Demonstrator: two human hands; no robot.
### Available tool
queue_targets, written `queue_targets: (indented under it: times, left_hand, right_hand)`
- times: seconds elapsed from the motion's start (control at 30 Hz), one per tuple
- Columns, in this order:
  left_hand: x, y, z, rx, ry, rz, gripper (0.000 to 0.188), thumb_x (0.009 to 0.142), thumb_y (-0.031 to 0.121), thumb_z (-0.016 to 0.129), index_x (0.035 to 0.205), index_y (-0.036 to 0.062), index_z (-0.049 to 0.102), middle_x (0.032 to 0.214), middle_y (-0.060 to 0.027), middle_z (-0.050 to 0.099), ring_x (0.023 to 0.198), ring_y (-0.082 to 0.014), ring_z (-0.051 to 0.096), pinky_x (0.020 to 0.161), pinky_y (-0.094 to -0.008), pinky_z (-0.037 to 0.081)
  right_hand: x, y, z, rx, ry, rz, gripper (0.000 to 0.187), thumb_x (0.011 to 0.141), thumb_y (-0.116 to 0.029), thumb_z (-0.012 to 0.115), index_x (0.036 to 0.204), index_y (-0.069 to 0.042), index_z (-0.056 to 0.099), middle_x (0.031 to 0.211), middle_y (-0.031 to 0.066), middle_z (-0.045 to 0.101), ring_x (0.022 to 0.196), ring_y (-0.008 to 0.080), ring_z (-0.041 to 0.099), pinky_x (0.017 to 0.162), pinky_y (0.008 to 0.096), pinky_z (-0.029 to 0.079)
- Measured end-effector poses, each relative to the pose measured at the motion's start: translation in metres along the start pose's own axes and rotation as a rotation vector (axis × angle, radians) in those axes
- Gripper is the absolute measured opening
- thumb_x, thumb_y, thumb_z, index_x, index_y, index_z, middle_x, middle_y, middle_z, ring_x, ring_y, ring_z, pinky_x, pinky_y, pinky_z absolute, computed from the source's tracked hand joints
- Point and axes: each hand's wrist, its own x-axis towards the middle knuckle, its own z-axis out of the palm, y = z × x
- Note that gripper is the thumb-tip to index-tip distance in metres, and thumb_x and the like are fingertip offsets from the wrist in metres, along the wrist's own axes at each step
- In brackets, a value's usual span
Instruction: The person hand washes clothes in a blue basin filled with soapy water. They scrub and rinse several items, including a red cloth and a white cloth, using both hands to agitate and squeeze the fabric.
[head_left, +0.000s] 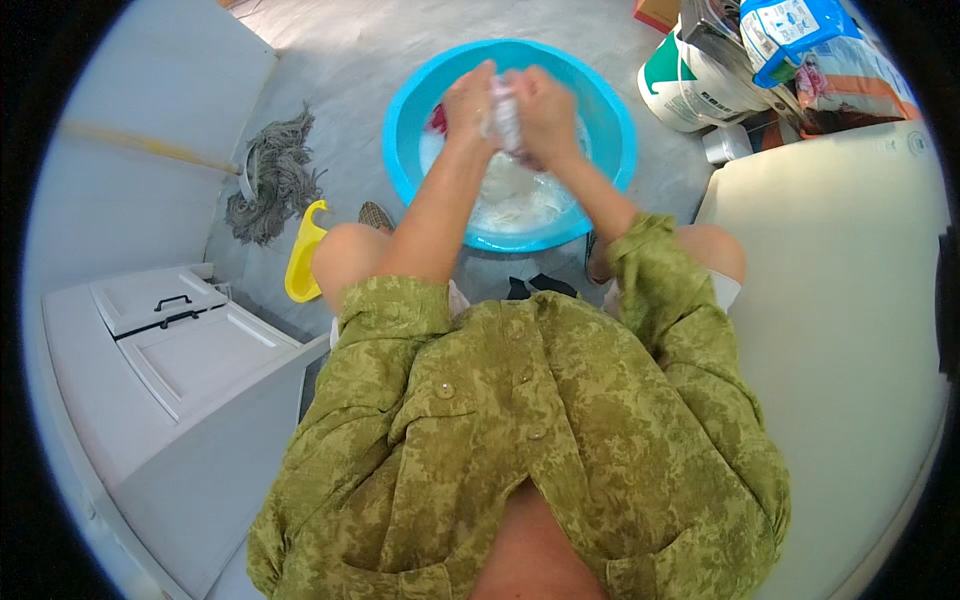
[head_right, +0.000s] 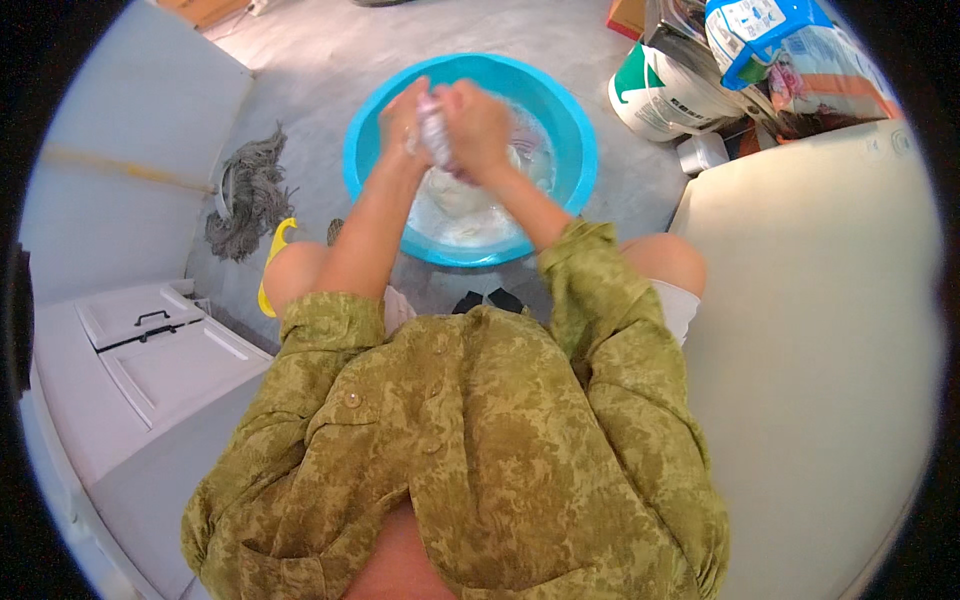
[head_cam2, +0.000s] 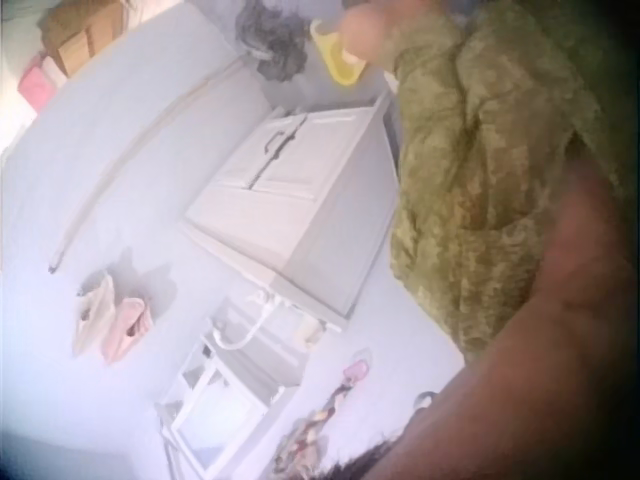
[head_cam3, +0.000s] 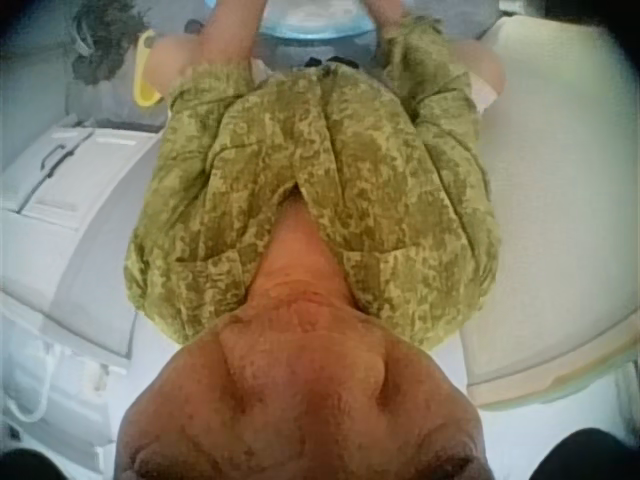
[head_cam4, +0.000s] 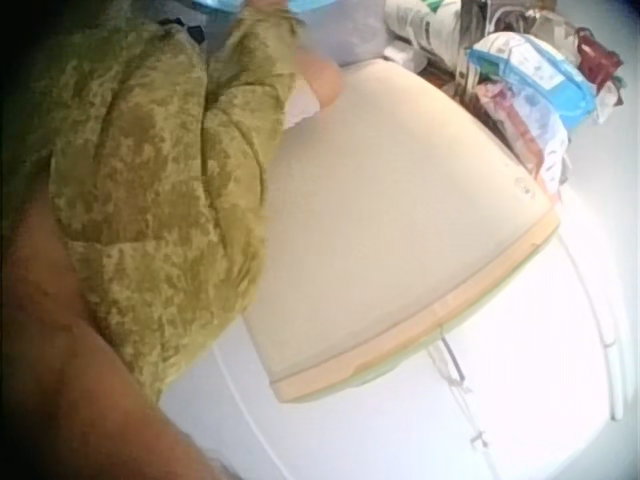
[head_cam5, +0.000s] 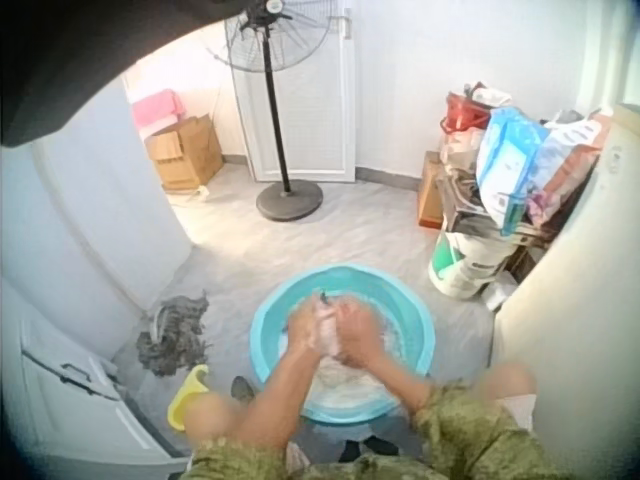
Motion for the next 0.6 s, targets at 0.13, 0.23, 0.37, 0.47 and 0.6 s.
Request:
queue_targets:
  times: [0.13, 0.23, 0.37, 0.47, 0.6]
  left_hand:
    - [0.052, -0.042, -0.079, -0.382, -0.164, -0.072, 0.018, 0.086, 0.02, 0.058, 0.074, 0.0071, 0.054, 0.067, -0.0007, 0.053, 0.054, -0.0125, 0.05, 0.048, -0.0298, 0.041]
    - [-0.001, -0.042, -0.027, -0.024, 0.084, -0.172, 0.019, 0.091, 0.025, 0.052, 0.09, 0.0075, 0.059, 0.083, -0.0065, 0.063, 0.072, -0.0202, 0.062, 0.068, -0.0371, 0.052]
    - [0.034, -0.092, -0.073, 0.148, 0.113, -0.371, 0.026, 0.092, 0.028, 0.049, 0.1, 0.0047, 0.058, 0.097, -0.0101, 0.064, 0.084, -0.0233, 0.063, 0.077, -0.0392, 0.052]
    - [0.051, -0.139, -0.098, -0.085, 0.181, -0.483, 0.023, 0.092, 0.028, 0.049, 0.086, 0.0066, 0.054, 0.076, -0.0059, 0.058, 0.061, -0.0182, 0.053, 0.055, -0.0346, 0.043]
    - [0.049, -0.18, -0.123, 0.018, 0.209, -0.479, 0.014, 0.088, 0.019, 0.053, 0.086, 0.005, 0.052, 0.067, -0.0032, 0.053, 0.052, -0.0156, 0.049, 0.043, -0.0289, 0.039]
  right_hand:
    - [-0.031, -0.029, 0.031, -0.105, 0.033, -0.417, 0.026, 0.081, -0.029, 0.055, 0.064, -0.009, 0.055, 0.063, 0.0129, 0.057, 0.058, 0.0328, 0.055, 0.05, 0.043, 0.041]
    - [-0.019, 0.026, 0.035, -0.273, -0.033, -0.146, 0.028, 0.08, -0.031, 0.054, 0.065, -0.008, 0.056, 0.062, 0.0154, 0.058, 0.061, 0.0349, 0.058, 0.055, 0.0468, 0.044]
    - [-0.011, 0.089, 0.036, -0.208, -0.16, 0.303, 0.034, 0.08, -0.036, 0.054, 0.071, -0.004, 0.059, 0.072, 0.0218, 0.061, 0.068, 0.0393, 0.059, 0.061, 0.0489, 0.044]
    - [-0.032, 0.174, 0.052, -0.203, -0.188, 0.541, 0.037, 0.081, -0.038, 0.055, 0.075, -0.002, 0.061, 0.073, 0.0241, 0.059, 0.067, 0.0384, 0.057, 0.061, 0.0448, 0.044]
    - [-0.069, 0.25, 0.064, -0.109, -0.232, 0.726, 0.038, 0.082, -0.039, 0.058, 0.095, -0.003, 0.06, 0.08, 0.0198, 0.062, 0.071, 0.036, 0.059, 0.067, 0.0437, 0.046]
